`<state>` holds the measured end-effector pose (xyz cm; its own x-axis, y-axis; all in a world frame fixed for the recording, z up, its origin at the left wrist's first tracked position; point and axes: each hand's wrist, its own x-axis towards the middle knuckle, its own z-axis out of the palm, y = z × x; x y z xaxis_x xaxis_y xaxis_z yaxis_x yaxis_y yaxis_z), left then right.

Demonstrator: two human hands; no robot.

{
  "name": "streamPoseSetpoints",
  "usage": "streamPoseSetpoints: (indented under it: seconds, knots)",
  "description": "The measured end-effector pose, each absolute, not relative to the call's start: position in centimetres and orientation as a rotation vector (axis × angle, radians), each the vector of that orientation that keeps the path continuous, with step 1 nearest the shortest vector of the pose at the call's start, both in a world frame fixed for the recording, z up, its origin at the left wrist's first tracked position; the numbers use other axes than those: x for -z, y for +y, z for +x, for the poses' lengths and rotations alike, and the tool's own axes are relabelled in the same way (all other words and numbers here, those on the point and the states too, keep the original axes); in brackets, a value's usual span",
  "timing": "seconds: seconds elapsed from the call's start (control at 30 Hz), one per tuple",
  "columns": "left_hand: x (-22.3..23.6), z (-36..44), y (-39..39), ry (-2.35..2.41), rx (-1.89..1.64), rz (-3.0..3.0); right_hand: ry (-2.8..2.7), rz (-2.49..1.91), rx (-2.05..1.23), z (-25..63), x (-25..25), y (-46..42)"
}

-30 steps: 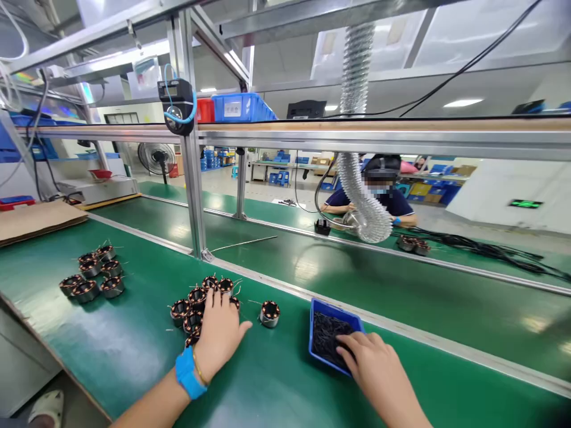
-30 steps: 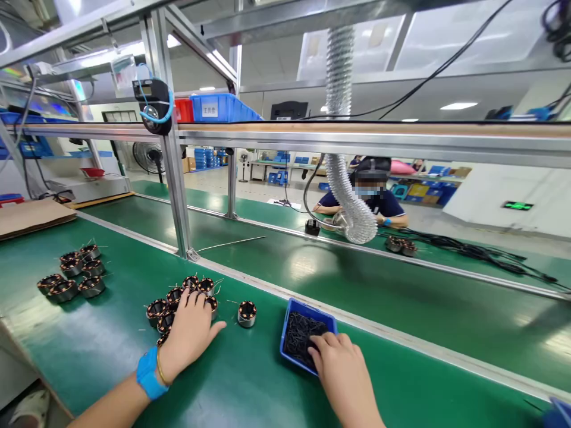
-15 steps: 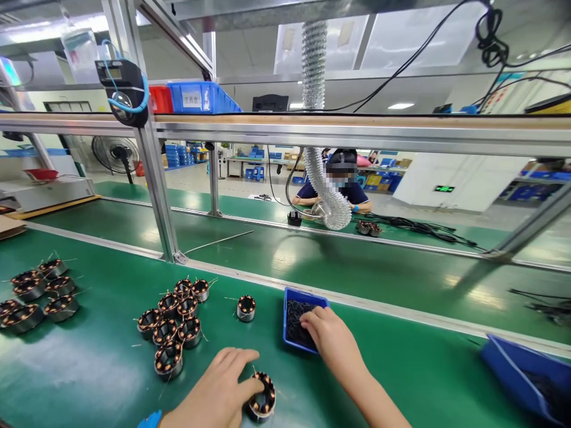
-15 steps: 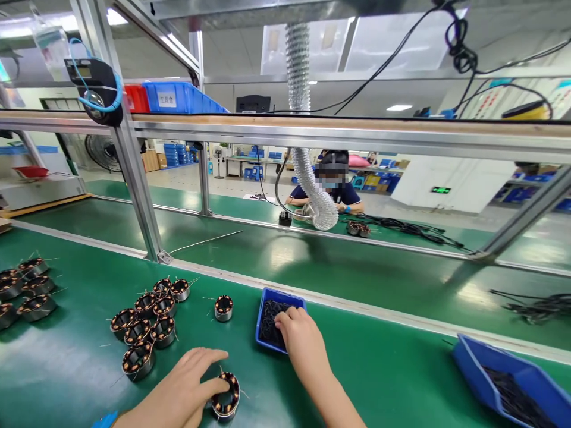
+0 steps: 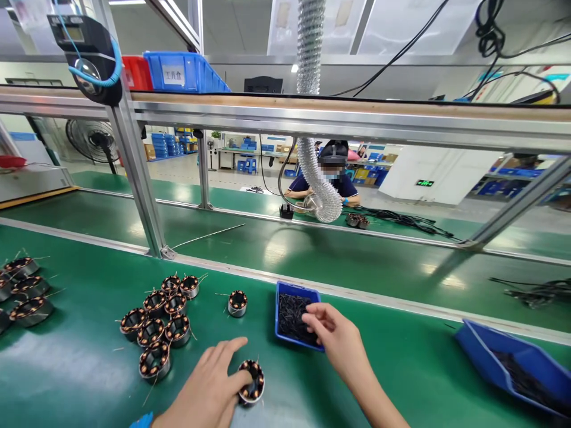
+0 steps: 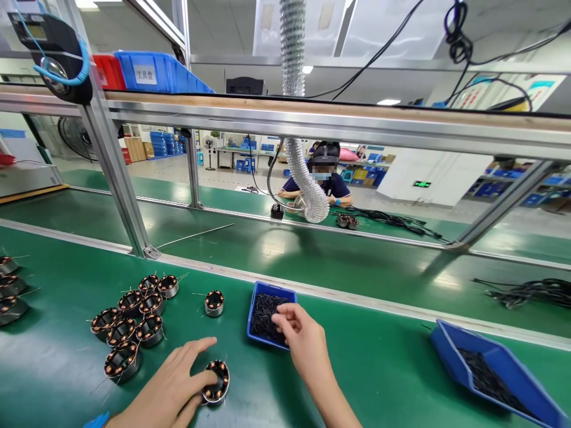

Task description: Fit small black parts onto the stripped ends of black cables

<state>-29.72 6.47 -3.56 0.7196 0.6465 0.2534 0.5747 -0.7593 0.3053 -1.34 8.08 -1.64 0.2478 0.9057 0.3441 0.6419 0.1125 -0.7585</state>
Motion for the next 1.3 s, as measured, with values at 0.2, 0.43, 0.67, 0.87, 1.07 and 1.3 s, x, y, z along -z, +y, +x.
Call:
streamPoseSetpoints:
  seconds: [0.2,0.43,0.67,0.87,1.07,1.3]
  knots:
    - [2.7,-29.5,5.8,0.899,-0.472,2.577,-1.044,-1.305,-1.040,-5.5,3.7,4.1]
    - [2.1,-29.7,5.5,0.784,-0.486,2.567,-1.246,-1.290,-0.816,-8.0,4.0,3.4]
    - [2.2,-29.6,5.6,0.783,-0.442,2.579,-1.358,-1.240,-0.658,-8.6,3.8,3.6]
    - [2.4,-29.6,5.6,0.797,-0.460,2.553,-1.478,-1.199,-0.581,-8.5,3.6,3.5]
    - [2.2,-29.5,5.6,0.788,-0.475,2.559,-1.540,-1.184,-0.535,-8.7,3.4,3.5]
    - [2.1,-29.5,5.6,0.773,-0.471,2.580,-1.641,-1.199,-0.636,-7.6,4.1,3.3]
